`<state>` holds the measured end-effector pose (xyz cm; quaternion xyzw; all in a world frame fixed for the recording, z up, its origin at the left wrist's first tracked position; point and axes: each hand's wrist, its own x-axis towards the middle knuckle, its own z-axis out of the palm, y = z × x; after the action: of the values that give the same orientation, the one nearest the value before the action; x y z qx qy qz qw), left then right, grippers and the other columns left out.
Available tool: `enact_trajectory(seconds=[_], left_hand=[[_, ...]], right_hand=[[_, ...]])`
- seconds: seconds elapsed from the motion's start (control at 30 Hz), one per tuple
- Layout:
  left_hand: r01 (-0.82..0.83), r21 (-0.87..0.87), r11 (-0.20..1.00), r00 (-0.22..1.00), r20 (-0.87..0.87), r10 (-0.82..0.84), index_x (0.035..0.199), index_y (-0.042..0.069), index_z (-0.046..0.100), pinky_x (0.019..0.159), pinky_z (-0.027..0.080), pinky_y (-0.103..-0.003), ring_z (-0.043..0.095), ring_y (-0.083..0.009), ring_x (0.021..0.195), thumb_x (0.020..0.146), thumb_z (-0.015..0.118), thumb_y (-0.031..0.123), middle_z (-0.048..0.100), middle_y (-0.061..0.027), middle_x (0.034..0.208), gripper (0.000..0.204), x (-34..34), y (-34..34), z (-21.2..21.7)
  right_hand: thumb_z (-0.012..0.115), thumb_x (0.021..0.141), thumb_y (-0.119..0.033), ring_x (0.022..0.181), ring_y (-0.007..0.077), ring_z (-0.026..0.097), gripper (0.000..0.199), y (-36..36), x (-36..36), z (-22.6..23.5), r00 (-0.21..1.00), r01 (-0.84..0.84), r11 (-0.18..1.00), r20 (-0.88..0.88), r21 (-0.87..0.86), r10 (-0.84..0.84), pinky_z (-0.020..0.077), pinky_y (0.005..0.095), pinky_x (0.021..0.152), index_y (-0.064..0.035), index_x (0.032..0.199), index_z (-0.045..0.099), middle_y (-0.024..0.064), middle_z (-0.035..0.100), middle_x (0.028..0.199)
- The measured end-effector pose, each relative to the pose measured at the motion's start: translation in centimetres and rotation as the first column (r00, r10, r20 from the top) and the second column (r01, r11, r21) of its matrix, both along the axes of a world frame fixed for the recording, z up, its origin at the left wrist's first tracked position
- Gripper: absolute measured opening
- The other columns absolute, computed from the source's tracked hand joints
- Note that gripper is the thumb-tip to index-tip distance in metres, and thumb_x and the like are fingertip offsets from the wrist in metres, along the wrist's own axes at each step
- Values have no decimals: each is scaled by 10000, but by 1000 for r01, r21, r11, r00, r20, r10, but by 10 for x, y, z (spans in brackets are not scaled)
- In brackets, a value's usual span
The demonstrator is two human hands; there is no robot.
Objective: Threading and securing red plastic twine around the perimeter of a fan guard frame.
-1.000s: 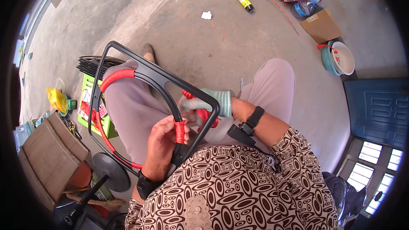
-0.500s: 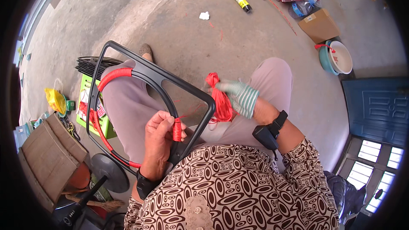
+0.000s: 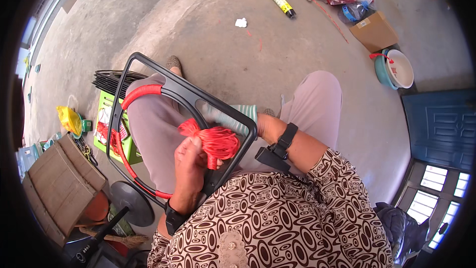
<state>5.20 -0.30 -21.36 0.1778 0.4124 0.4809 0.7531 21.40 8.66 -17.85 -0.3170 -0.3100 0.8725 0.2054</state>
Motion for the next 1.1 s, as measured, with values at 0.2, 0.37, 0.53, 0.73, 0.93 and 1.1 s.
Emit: enact_trajectory(seconds=[0.2, 0.37, 0.53, 0.73, 0.93, 1.1], left_hand=[[-205, -171, 964, 979, -38, 201, 975, -34, 547, 577, 525, -317, 627, -207, 634, 942, 438, 302, 639, -147, 806, 354, 14, 5, 1], [111, -124, 986, 976, 199, -85, 1014, -30, 576, 625, 513, -263, 630, -168, 675, 937, 498, 226, 652, -131, 837, 278, -3, 1, -10], [114, -98, 989, 978, 186, -94, 1018, -22, 586, 620, 511, -259, 626, -156, 663, 909, 546, 188, 652, -116, 828, 240, -3, 2, -3], [78, -109, 991, 986, 154, -61, 983, -27, 589, 583, 494, -271, 598, -171, 643, 886, 550, 196, 624, -121, 793, 246, -5, 2, -4], [105, -112, 988, 984, 157, -87, 992, -33, 589, 605, 497, -255, 607, -153, 649, 893, 550, 188, 637, -107, 805, 245, -4, 2, -2], [142, -90, 986, 970, 210, -121, 1006, -36, 581, 619, 504, -243, 613, -138, 656, 902, 541, 166, 645, -95, 813, 230, -3, 2, -1]], right_hand=[[596, 878, -268, 837, 160, 606, 252, -4, -11, -78, 973, 163, 964, -130, -211, -193, 490, 303, 807, -48, 1001, 590, 47, 630, 920], [577, 804, -173, 925, 311, 566, 268, 32, 44, -81, 544, 714, 552, -154, -432, -825, 456, 477, 888, -56, 1039, 525, 134, 577, 966], [420, 892, -264, 788, 313, 549, 250, 24, 266, -80, 586, 738, 544, 21, 400, -810, 474, 467, 711, -53, 996, 508, 146, 529, 860], [644, 796, -270, 660, 250, 549, 290, 4, 357, 14, -49, 881, 38, 172, 472, -984, 484, 461, 628, -78, 967, 509, 74, 526, 786], [653, 808, -260, 681, 166, 595, 297, -3, 216, 9, 369, 586, 581, 453, 564, -812, 509, 317, 627, -55, 1008, 574, 47, 577, 807], [606, 833, -304, 625, 130, 599, 394, 1, 52, -13, 886, 50, 979, 444, 198, -135, 499, 253, 557, -13, 1098, 591, 27, 603, 743]])
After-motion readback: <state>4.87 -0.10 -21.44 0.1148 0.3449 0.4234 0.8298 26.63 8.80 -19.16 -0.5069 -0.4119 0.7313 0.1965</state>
